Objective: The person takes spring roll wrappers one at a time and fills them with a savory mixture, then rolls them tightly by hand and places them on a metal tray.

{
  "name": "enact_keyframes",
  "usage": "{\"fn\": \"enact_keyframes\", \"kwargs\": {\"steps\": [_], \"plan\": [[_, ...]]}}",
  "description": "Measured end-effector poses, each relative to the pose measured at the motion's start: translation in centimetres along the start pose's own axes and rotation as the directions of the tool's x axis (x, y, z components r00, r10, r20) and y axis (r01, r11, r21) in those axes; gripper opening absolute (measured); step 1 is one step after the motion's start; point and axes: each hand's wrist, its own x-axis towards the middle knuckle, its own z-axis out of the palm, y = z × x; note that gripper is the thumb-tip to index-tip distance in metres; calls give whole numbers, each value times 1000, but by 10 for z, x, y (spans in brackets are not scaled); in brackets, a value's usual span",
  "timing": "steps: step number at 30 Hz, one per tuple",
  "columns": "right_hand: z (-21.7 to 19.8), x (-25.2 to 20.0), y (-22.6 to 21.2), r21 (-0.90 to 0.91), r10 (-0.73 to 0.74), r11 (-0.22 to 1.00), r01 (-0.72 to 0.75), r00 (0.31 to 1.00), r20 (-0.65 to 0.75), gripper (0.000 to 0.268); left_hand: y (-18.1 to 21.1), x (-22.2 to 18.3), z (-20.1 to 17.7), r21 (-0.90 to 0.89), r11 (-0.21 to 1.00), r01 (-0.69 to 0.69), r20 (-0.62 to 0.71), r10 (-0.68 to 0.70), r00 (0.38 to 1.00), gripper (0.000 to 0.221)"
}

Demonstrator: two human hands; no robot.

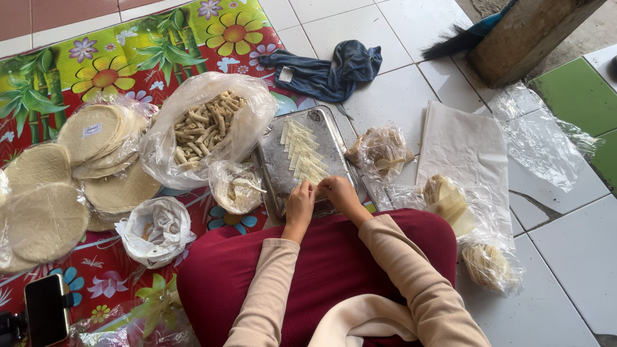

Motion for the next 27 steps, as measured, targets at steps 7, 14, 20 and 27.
{"fn": "enact_keyframes", "kwargs": {"steps": [7, 14, 20, 27], "plan": [[3, 0, -7, -221, -139, 967, 126, 989, -43, 11, -7, 2, 11, 202, 971, -126, 6, 128, 992, 8], [-14, -1, -12, -322, -286, 898, 300, 954, 92, 14, -4, 0, 2, 130, 983, -126, 80, 116, 990, 16], [-8, 3, -14, -334, -216, 926, 176, 972, -88, 13, -7, 6, 5, 101, 992, -69, 48, 64, 997, 15], [-3, 14, -11, -362, -166, 918, 161, 986, 17, 12, 0, 14, 4, 310, 945, -109, -26, 123, 992, 11]]}}
